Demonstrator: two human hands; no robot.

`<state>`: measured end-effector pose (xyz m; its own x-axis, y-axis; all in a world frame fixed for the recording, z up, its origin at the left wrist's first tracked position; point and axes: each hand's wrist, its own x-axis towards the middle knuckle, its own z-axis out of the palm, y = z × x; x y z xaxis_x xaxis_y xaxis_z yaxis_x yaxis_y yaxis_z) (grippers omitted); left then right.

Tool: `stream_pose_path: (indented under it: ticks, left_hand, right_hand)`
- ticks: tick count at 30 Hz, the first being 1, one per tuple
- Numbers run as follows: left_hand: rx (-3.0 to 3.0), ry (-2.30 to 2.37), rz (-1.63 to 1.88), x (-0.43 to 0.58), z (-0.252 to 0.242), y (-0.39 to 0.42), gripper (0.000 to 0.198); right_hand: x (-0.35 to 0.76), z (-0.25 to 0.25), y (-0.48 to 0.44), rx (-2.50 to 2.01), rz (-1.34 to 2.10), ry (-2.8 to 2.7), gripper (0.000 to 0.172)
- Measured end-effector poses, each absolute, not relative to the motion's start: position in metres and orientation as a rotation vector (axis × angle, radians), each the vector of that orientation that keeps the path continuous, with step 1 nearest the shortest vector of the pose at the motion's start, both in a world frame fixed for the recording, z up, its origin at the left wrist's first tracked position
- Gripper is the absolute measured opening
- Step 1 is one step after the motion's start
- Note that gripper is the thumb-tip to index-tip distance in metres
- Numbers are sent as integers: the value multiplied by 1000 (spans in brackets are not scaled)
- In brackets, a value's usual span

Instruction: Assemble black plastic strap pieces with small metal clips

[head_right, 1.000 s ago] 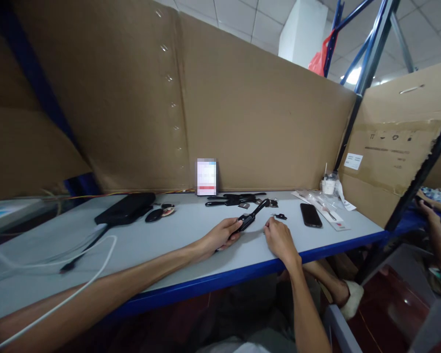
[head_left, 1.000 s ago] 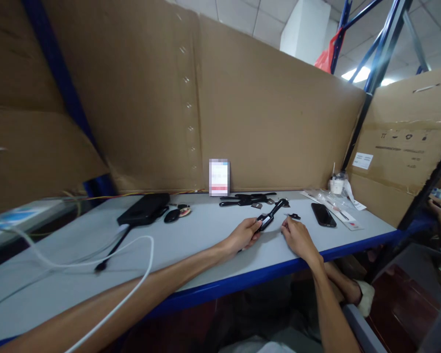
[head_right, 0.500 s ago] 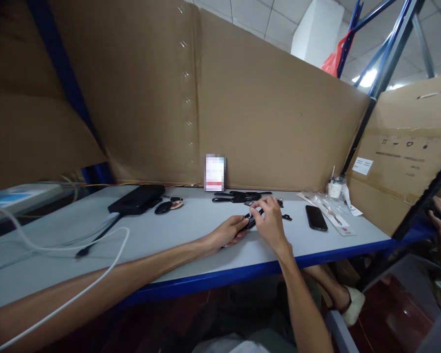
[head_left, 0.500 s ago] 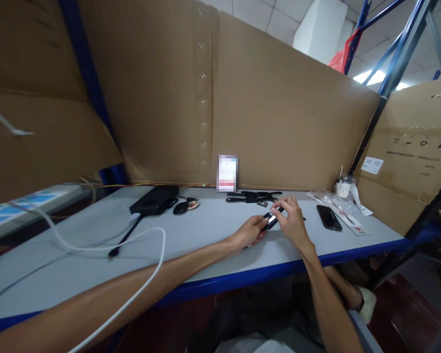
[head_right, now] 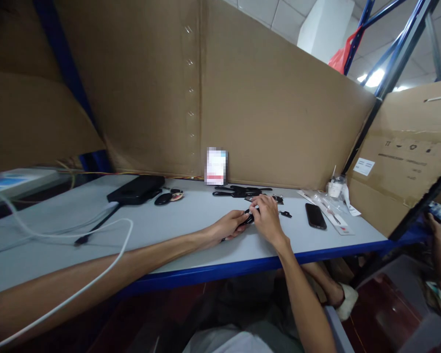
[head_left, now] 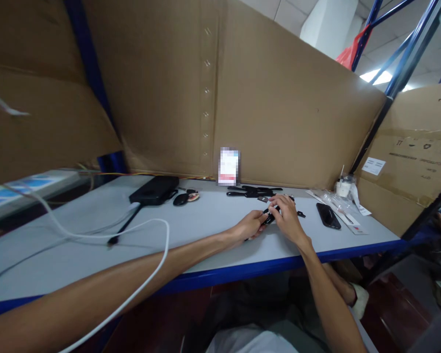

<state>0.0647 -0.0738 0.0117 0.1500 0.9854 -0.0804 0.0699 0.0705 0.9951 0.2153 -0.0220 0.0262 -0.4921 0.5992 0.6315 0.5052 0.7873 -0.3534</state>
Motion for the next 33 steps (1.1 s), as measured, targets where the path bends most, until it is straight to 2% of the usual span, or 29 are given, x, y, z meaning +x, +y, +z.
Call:
stream_pose_path:
  ticks: [6, 17, 24, 29, 33]
  left_hand:
    - [1274, 1189, 1009, 65, 11, -73, 33]
    - [1243, 1155, 982, 61, 16, -73, 35]
    - [1051, 1049, 944, 51, 20, -62, 18]
    - [952, 1061, 926, 35, 27, -49, 18]
    - [1070, 1142, 902, 16, 27, -39, 12]
  right_hand:
    - [215, 26, -23, -822, 142, -2216, 14]
    - [209, 26, -27, -894, -145, -2376, 17]
    - [196, 25, 12, -885, -150, -2587, 21]
    - [179, 25, 49, -848, 58, -2603, 19]
    - [168, 35, 74, -845, 532, -2615, 9]
